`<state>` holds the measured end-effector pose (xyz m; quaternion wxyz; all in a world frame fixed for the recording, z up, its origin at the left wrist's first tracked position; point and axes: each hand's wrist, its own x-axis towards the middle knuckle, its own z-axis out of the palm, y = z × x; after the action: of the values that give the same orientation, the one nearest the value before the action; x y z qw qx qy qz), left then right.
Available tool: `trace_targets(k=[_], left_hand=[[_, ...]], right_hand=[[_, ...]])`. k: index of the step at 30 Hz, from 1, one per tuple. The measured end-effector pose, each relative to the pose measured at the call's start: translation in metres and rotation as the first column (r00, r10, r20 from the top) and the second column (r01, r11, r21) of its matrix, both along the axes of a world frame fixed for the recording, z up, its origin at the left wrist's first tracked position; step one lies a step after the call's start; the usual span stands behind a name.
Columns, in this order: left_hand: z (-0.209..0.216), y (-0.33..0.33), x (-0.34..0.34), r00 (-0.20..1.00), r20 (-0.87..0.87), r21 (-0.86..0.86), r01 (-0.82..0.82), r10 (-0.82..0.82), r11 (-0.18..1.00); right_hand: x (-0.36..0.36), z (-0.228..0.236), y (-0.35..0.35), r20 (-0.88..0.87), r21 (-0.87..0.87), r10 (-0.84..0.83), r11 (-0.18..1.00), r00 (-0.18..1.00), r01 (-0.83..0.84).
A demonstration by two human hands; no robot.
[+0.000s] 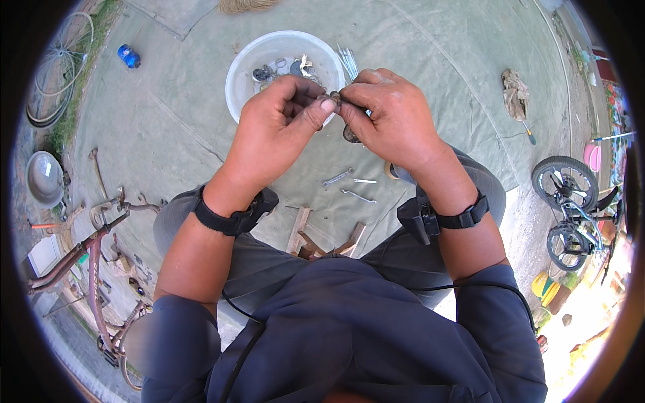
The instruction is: The person assembles a rusty mechanical linkage by inserting pins and small metal components into a bracket-like part. They repeatedly insert, remove, and reposition the pins while holding the assembly in both hands.
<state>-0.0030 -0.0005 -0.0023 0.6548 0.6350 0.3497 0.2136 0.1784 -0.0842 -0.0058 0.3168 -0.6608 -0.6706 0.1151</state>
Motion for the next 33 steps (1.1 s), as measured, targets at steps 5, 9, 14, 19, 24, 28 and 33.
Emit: trace_targets(k=[5,9,14,19,24,28,33], left_hand=[[-0.007,0.006,-0.001,0.994,-0.089,0.300,0.087,-0.063,0.950],[-0.011,0.012,0.000,0.994,-0.038,0.646,0.105,-0.105,0.756],[-0.009,0.011,-0.002,0.996,-0.078,0.600,0.080,-0.041,0.796],[-0.007,0.010,-0.002,0.977,-0.210,0.584,0.147,-0.026,0.799],[-0.011,0.013,-0.007,0.997,-0.012,0.666,0.067,-0.079,0.743],[-0.007,0.011,-0.006,0.995,-0.064,0.531,0.096,-0.073,0.842],[0.000,0.013,-0.004,0.975,-0.200,0.409,0.172,-0.096,0.896]], right_hand=[[0.002,0.002,-0.002,-0.048,-0.036,0.005,0.999,0.999,-0.007],[0.000,0.006,-0.001,-0.040,-0.167,0.000,0.986,0.999,-0.007],[-0.002,0.010,-0.001,-0.125,-0.134,0.009,0.991,0.992,-0.026],[-0.009,0.009,0.002,-0.202,-0.157,-0.006,0.987,0.979,-0.026],[-0.008,0.007,0.003,-0.097,-0.146,0.033,0.988,0.995,-0.047],[-0.004,0.003,0.002,-0.067,-0.135,-0.002,0.991,0.998,-0.007],[-0.003,0.003,0.000,-0.096,-0.086,0.006,0.996,0.995,-0.014]])
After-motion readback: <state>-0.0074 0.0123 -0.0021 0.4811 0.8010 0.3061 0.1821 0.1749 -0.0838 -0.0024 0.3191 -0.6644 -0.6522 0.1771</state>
